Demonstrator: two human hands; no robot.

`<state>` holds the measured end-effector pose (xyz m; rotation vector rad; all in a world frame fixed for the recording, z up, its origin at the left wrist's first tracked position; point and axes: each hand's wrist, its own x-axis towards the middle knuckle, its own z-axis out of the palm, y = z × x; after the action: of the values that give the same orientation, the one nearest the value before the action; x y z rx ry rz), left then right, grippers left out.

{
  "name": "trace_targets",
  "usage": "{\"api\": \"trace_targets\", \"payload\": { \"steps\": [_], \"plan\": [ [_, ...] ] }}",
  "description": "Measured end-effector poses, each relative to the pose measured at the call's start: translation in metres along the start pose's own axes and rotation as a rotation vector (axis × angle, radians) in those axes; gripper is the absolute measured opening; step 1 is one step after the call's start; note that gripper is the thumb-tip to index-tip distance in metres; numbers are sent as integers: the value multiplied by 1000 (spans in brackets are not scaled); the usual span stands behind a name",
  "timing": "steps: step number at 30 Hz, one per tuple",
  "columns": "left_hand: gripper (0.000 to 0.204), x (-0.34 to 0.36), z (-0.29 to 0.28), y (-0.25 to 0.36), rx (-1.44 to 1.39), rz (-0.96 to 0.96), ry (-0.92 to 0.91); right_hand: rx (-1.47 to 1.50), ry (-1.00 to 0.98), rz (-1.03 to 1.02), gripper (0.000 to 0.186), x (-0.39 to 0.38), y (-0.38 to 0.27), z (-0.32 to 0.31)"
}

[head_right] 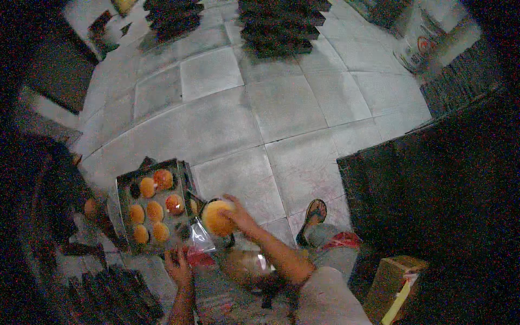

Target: The person packages individual baked rolls by placing each one into a plastic bag, folding the bag closed, and securing it with tape.

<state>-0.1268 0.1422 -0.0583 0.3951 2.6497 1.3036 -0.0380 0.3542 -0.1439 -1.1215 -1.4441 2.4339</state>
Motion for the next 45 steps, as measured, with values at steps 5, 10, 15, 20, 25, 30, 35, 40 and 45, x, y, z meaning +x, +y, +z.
{"api": "trace_targets", "payload": {
  "steps": [5,10,15,20,25,30,35,40,45],
  "plan": [
    [26,-12,-8,19,-21,-124,-328,197,13,136,50,-128,-22,-50],
    [32,-57,-34,90,-309,71,-741,533,142,-264,55,-197,-92,-75],
    [34,-84,-37,119,-217,368,-973,239,86,-502,58,-237,-144,-43],
    [35,-104,-36,126,-535,29,-1086,-245,-110,-544,45,-277,-147,-9],
    [40,-123,-45,127,-973,-372,-1092,-539,-8,-927,12,-283,-143,-7],
    [44,-120,-56,152,-1033,-281,-954,-204,-34,-476,12,-300,-151,2],
    [32,-109,-79,173,-651,55,-730,-658,-16,-981,12,-298,-165,9],
    [24,-96,-79,177,-381,599,-537,-561,15,-998,9,-291,-169,16],
    [23,-95,-82,170,-437,535,-578,-717,-48,-892,5,-287,-161,10]
  ]
}}
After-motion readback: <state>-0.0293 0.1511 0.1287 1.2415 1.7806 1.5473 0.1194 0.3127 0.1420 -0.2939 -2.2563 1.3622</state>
